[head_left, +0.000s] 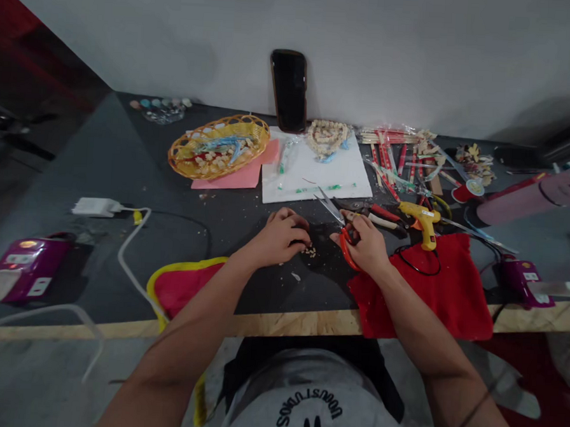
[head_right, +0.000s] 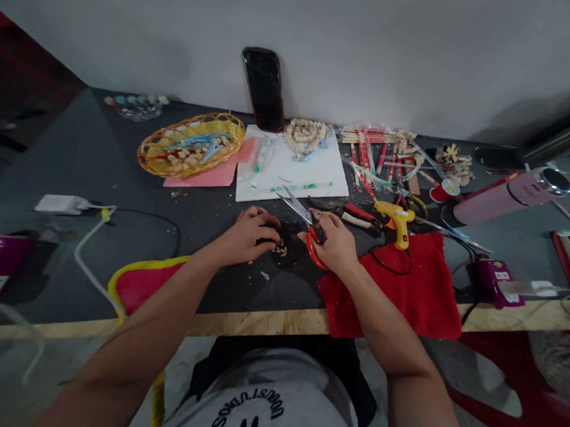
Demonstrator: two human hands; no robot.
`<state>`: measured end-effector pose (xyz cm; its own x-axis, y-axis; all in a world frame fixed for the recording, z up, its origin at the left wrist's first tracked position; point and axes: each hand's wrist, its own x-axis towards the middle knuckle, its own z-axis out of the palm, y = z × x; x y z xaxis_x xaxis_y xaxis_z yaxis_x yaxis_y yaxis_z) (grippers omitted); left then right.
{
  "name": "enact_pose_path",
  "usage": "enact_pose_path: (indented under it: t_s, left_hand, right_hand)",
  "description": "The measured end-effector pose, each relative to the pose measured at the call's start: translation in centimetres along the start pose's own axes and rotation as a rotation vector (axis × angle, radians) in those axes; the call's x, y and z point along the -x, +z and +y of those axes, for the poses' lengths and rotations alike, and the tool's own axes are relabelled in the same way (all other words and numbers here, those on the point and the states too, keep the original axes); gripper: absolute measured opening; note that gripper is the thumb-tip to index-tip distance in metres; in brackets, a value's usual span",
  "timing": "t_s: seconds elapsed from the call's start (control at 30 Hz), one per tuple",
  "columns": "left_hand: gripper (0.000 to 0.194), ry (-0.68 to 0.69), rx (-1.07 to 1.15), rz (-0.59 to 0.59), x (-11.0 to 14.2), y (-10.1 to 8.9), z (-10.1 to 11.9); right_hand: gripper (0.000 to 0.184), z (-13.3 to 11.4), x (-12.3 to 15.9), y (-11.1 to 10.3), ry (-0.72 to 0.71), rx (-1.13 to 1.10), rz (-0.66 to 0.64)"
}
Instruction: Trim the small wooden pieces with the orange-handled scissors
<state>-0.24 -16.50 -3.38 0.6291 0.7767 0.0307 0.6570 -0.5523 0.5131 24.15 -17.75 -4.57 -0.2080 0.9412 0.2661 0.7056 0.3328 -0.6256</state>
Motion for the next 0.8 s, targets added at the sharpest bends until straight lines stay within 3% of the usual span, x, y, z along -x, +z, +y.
enact_pose_path:
  t_s: [0.13,0.4,0.57,0.8]
  left_hand:
    - [0.017,0.014,-0.015,0.029,0.0,0.3,0.3]
    - [0.017,0.010,-0.120,-0.050,-0.3,0.7,2.6]
    - [0.016,0.017,-0.121,-0.066,-0.2,0.6,2.5]
    - [0.010,-0.027,0.208,0.116,-0.6,0.4,1.5]
  right_hand:
    - [0.049,-0.1,0.0,0.0,0.003,0.008,-0.013]
    - [0.048,-0.1,0.0,0.1,-0.013,0.012,-0.018]
    - [0.048,0.0,0.1,0.1,-0.011,0.011,-0.036]
    - [0.049,0.0,0.0,0.1,-0.009,0.004,-0.026]
